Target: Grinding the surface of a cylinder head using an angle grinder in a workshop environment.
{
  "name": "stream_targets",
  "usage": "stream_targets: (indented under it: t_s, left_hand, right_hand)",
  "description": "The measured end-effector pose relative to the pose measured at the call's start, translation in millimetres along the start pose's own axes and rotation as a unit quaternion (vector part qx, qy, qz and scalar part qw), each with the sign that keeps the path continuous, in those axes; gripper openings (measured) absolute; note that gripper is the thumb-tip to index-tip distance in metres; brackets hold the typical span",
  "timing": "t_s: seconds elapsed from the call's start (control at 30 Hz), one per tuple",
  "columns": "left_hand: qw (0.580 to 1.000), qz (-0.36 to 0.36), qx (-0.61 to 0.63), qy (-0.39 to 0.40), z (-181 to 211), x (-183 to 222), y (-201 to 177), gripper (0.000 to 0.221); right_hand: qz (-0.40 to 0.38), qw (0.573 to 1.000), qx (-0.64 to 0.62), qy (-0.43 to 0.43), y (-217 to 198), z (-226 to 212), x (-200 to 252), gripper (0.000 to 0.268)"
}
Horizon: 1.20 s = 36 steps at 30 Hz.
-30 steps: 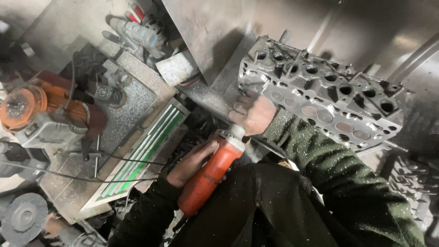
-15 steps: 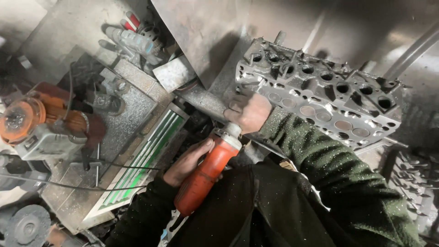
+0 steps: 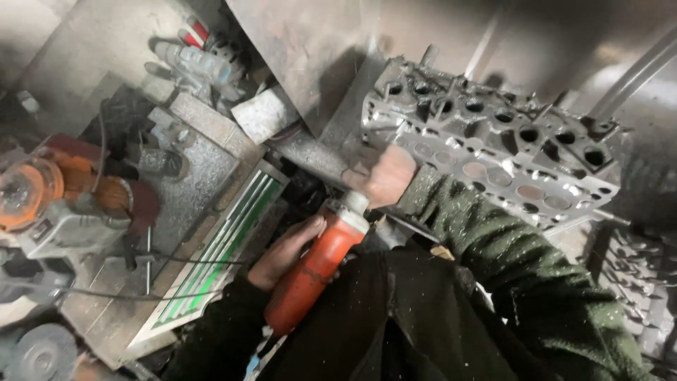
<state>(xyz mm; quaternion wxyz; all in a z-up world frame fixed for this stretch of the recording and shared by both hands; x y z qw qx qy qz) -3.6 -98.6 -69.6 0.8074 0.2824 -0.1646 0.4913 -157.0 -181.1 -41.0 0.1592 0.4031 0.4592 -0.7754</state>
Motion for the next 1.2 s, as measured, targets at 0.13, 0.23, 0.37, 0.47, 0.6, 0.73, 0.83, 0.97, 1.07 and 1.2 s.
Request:
stream_targets:
  t_s: [0.13, 0.23, 0.37, 0.47, 0.6, 0.73, 0.83, 0.97, 1.07, 1.2]
  left_hand:
    - [0.999, 0.005, -0.032, -0.004, -12, -9, -14, 0.053]
    - [0.992, -0.054, 0.102, -0.052, -12, -9, 0, 0.042]
    - [1.0, 0.001, -0.012, -0.012, 11, 8, 13, 0.062]
    - [0.998, -0.021, 0.049, -0.032, -11, -2, -7, 0.053]
    - [0.998, -0.01, -0.062, 0.002, 10, 12, 9, 0.066]
    - [0.996, 0.0, -0.084, -0.024, 3, 3, 5, 0.083]
    - [0.998, -0.021, -0.057, 0.023, -2, -9, -10, 0.067]
    - [0.999, -0.033, -0.028, 0.029, 0, -4, -5, 0.052]
    - [0.996, -0.046, -0.066, 0.038, 0, -2, -7, 0.052]
    - [0.997, -0.046, -0.048, 0.039, 8, -5, -6, 0.045]
  right_hand:
    - [0.005, 0.999, -0.001, 0.035, -12, 0, -17, 0.044]
    - [0.006, 1.0, 0.0, 0.015, -13, 1, -16, 0.042]
    - [0.016, 1.0, -0.005, 0.003, -21, -2, -18, 0.038]
    - [0.014, 1.0, -0.005, -0.005, -19, -7, -26, 0.037]
    - [0.018, 1.0, 0.004, -0.012, -28, -5, -38, 0.035]
    - [0.009, 0.999, -0.037, 0.017, -15, 3, -16, 0.024]
    - [0.017, 0.999, 0.041, 0.017, -3, 5, -5, 0.029]
    - [0.016, 1.0, 0.006, 0.019, -20, 0, -20, 0.036]
    - [0.038, 0.999, 0.027, 0.028, -37, -7, -43, 0.033]
    - [0.016, 0.999, 0.034, 0.02, -36, -4, -41, 0.034]
Point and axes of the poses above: each hand's wrist, its own x-axis away from the middle knuckle, its own y-axis out of the palm, z = x × y, the point moved 10 cm from there along -x, towards the middle knuckle, and after that the axes turned 7 degrees about x, right-handed, at the moved point
